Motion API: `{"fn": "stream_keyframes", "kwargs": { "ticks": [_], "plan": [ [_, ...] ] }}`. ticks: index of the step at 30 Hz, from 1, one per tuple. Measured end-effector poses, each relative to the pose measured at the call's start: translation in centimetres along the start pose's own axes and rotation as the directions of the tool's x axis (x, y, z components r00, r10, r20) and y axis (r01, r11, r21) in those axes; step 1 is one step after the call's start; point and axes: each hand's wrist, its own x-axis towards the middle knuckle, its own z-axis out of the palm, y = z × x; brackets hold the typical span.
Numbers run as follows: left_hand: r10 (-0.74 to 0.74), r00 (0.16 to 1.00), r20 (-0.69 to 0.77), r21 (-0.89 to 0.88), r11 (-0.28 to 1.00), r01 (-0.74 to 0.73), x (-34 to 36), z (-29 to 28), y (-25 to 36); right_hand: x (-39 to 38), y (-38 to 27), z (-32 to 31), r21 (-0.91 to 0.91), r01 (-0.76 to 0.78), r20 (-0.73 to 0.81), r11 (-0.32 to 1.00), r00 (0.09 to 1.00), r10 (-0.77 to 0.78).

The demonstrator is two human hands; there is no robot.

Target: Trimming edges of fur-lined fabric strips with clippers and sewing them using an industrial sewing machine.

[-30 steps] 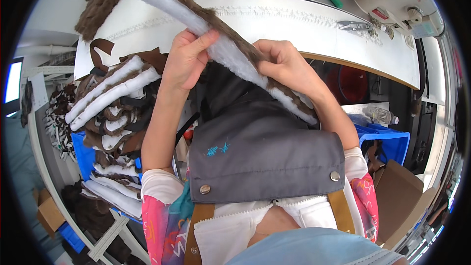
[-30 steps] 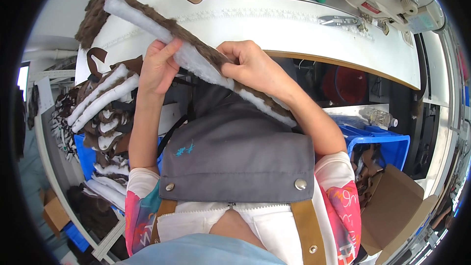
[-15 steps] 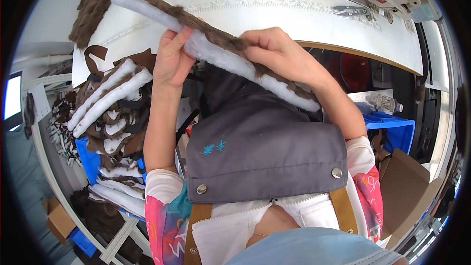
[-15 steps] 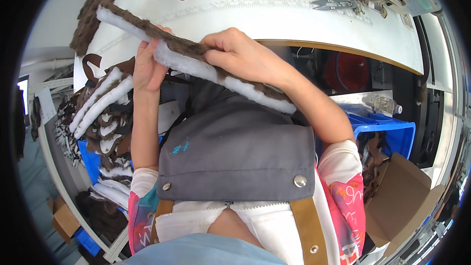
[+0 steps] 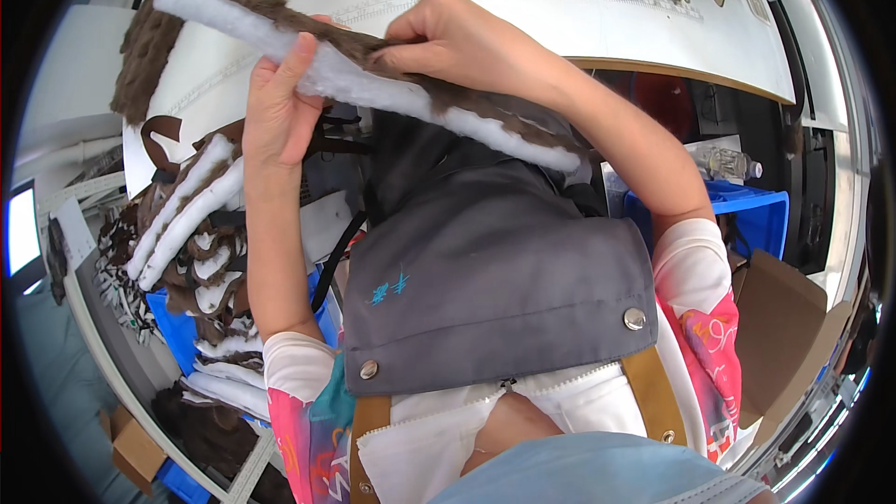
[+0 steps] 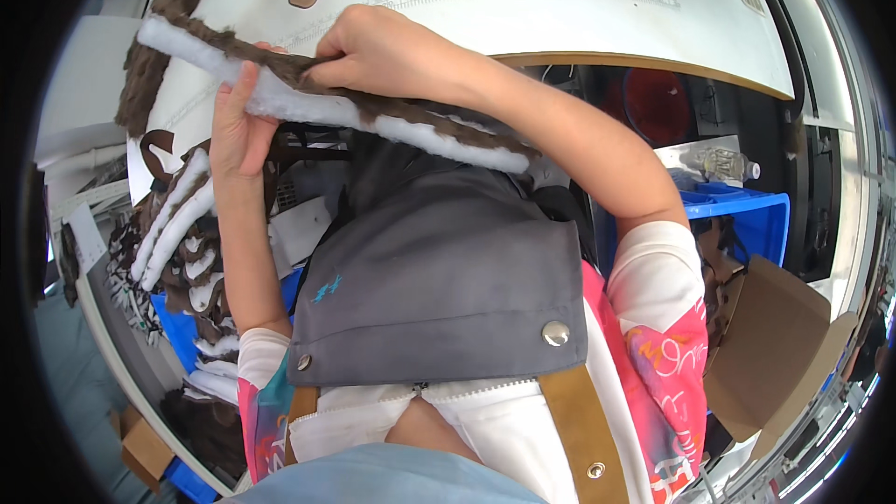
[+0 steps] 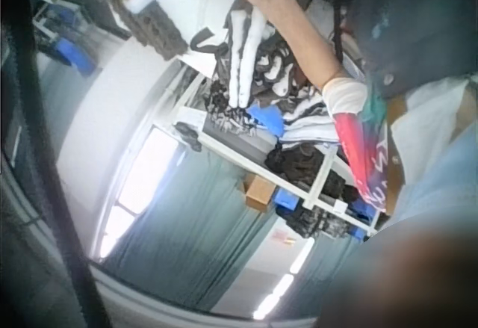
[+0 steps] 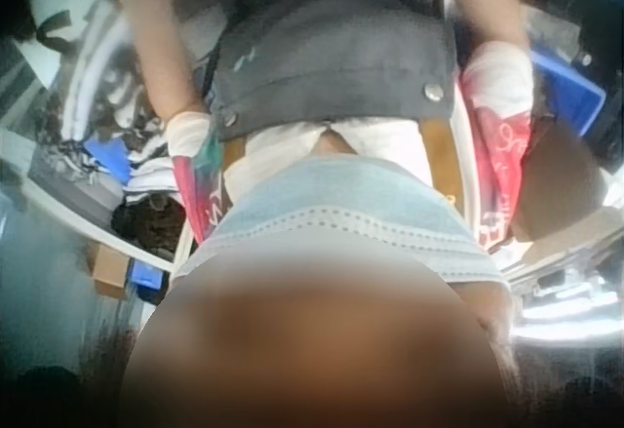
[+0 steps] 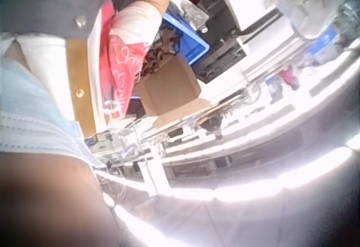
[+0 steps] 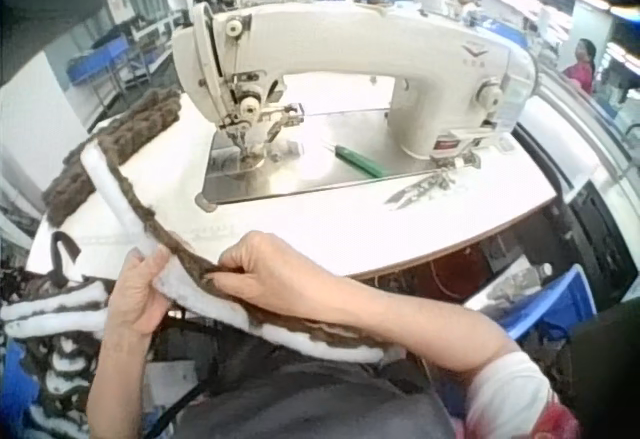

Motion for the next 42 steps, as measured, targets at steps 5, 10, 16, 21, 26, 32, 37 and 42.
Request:
{"fn": "stream_keyframes", "kwargs": {
  "ticks": [5,10,16,21,26,32,37,42],
  "plan": [
    [-0.002,0.999,-0.046,-0.027,1.000,0.001,1.0,-0.5,0.5,1.8,-0.7,-0.4,-0.035,0.044,-0.032,0.998,0.998,-0.045],
    [-0.020,0.999,-0.049,-0.015,1.000,0.019,1.9,-0.9,1.5,4.9,0.6,0.6,-0.136,0.156,-0.137,0.978,0.975,-0.174],
    [-0.050,0.998,0.044,0.156,0.987,0.043,2.7,-3.1,3.5,5.5,1.3,0.4,-0.179,0.181,-0.163,0.967,0.964,-0.211],
    [-0.083,0.994,0.075,0.269,0.961,0.060,3.9,-2.1,3.8,4.4,2.5,1.1,0.209,0.022,-0.056,0.978,0.998,-0.010],
    [-0.099,0.995,0.026,0.354,0.931,0.083,4.9,-1.0,3.6,2.9,1.7,1.0,0.610,-0.183,-0.094,0.771,0.950,0.299],
    [-0.186,0.982,0.043,0.312,0.936,0.163,7.0,-0.8,3.6,4.8,1.3,0.1,0.328,-0.161,-0.155,0.931,0.963,0.221],
    [-0.250,0.968,0.006,0.348,0.908,0.233,10.0,-1.2,5.2,5.9,2.8,0.1,0.421,-0.191,-0.096,0.887,0.963,0.253],
    [-0.188,0.982,0.026,0.379,0.911,0.164,12.6,-2.7,4.6,5.5,3.2,0.0,0.458,-0.206,-0.079,0.865,0.960,0.270]
  ]
}}
